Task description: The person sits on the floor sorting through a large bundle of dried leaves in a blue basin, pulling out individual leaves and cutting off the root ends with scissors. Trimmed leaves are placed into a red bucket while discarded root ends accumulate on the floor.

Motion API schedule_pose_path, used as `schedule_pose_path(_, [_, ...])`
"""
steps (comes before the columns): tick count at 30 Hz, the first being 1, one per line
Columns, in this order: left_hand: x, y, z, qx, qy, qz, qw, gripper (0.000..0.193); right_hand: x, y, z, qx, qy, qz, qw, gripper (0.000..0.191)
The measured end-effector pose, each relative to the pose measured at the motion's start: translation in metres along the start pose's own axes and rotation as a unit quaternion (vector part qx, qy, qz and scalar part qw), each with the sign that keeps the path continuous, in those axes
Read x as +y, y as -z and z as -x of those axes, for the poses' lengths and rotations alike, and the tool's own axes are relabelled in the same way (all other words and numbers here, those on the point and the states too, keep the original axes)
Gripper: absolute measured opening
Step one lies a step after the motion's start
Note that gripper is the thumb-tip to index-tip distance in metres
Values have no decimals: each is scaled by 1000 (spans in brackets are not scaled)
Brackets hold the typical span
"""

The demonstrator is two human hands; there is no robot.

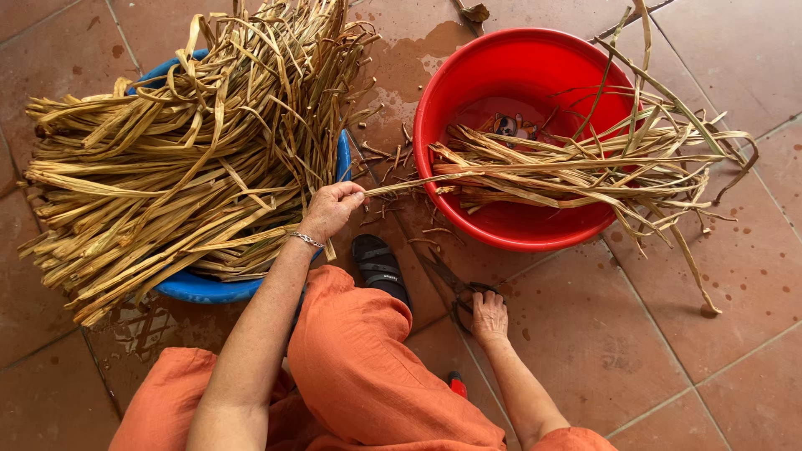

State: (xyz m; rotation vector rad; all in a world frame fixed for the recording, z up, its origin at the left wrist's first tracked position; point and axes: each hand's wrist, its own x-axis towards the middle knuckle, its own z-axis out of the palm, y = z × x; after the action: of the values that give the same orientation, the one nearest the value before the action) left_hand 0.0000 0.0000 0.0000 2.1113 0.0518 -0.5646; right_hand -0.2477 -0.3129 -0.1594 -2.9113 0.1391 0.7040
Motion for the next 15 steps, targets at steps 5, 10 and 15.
schedule_pose_path(5, [-17, -6, -2, 11, -38, 13, 999, 20, -3, 7, -9, -33, 0, -42, 999, 51])
schedule_pose_path(10, [-30, -1, 3, 30, -1, -11, 999, 20, 1, 7, -8, -48, -39, -183, 981, 69])
schedule_pose_path(15, [-44, 4, 5, 34, -1, 18, 999, 21, -1, 13, -9, -91, -12, -569, 817, 75])
